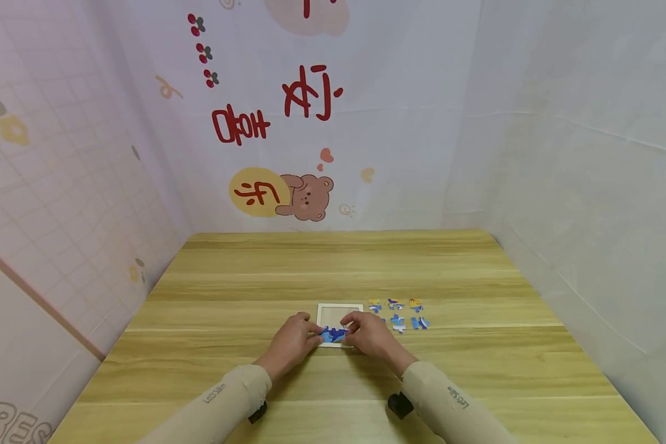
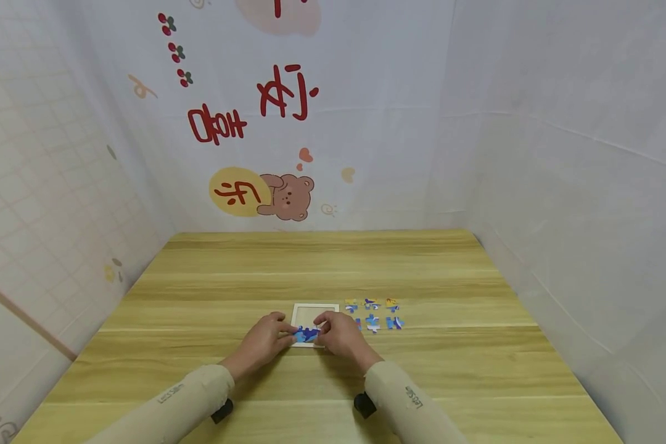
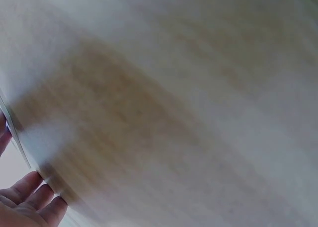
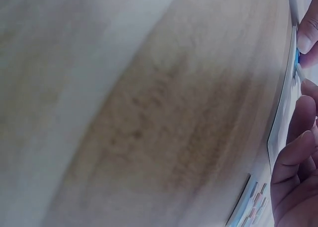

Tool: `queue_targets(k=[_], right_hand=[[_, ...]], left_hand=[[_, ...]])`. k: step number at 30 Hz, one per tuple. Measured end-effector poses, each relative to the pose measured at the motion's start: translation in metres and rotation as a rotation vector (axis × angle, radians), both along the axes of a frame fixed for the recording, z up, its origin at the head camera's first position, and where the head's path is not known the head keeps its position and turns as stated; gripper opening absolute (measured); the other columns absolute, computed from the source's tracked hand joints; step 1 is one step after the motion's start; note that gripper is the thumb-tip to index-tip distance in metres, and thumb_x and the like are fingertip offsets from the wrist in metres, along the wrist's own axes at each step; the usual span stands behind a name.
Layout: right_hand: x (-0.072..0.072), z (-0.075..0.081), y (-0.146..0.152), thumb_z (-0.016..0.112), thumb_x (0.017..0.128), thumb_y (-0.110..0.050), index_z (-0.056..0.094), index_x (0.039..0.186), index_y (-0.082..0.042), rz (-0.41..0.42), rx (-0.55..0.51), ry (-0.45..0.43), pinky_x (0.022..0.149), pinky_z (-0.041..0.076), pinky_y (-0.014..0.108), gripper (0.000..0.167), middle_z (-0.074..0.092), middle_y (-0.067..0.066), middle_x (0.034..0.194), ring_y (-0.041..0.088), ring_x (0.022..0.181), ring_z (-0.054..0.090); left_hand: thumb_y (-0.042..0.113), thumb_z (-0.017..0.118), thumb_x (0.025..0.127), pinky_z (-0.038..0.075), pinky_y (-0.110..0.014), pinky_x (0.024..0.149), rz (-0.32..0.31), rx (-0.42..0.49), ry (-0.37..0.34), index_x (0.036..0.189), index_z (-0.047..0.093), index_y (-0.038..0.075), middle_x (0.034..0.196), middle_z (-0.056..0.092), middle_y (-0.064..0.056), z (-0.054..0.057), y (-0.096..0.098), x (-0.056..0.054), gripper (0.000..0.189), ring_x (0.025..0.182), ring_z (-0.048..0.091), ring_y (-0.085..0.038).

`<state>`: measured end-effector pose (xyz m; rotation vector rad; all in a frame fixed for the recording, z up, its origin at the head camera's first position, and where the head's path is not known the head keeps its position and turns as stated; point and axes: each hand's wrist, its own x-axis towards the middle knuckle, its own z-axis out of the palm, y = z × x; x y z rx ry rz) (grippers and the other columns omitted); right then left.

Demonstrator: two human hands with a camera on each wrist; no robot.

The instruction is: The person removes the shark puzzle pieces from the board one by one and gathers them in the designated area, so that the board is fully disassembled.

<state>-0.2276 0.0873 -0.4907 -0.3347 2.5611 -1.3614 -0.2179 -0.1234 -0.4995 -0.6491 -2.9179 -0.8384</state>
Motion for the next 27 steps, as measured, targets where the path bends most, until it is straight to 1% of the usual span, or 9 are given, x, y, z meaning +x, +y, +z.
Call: queue_targets(k=[6,14,18,21,27], right_hand=[[0.001,-0.001,0.001,0.074,0.083,0.002,0.067,0.11,-0.001,0.003,0.009,0.014,0.056,0.05,0.03,0.028,0.06,0.002,0.08,0.013,0.059,0.057],[0.004,0.004,0.004,0.073,0.082,0.003,0.066,0.114,0.002,-0.003,-0.055,0.012,0.055,0.049,0.028,0.033,0.062,0.004,0.082,0.014,0.061,0.058],[0.004,0.005,0.009,0.073,0.083,0.002,0.065,0.116,0.003,-0.011,-0.082,-0.002,0.056,0.049,0.028,0.034,0.061,0.005,0.083,0.013,0.061,0.057],[0.004,0.005,0.014,0.073,0.084,0.001,0.066,0.116,0.001,-0.016,-0.1,-0.022,0.057,0.049,0.028,0.033,0.06,0.004,0.083,0.014,0.062,0.057],[0.006,0.004,0.029,0.07,0.086,0.001,0.064,0.117,0.002,-0.013,-0.146,-0.046,0.057,0.047,0.028,0.032,0.059,0.005,0.084,0.016,0.065,0.056]], left_hand=[[0.014,0.075,0.088,0.043,-0.054,0.099,0.001,-0.002,-0.003,0.103,0.077,0.002,0.121,0.059,-0.024,0.002,0.001,0.001,0.02,0.112,0.057,-0.04],[0.015,0.074,0.09,0.043,-0.055,0.1,0.007,-0.01,-0.008,0.104,0.077,0.002,0.125,0.058,-0.026,0.002,0.001,0.001,0.02,0.115,0.056,-0.042],[0.014,0.073,0.09,0.043,-0.055,0.1,0.002,-0.003,-0.004,0.105,0.077,0.002,0.125,0.058,-0.027,0.001,0.001,0.002,0.02,0.115,0.056,-0.042],[0.014,0.073,0.09,0.043,-0.055,0.099,-0.001,-0.003,0.004,0.105,0.077,0.002,0.124,0.058,-0.026,-0.001,0.0,0.001,0.02,0.114,0.057,-0.041],[0.015,0.074,0.09,0.043,-0.055,0.099,0.001,-0.001,0.019,0.104,0.077,0.003,0.125,0.059,-0.026,-0.004,0.0,0.002,0.019,0.115,0.057,-0.041]])
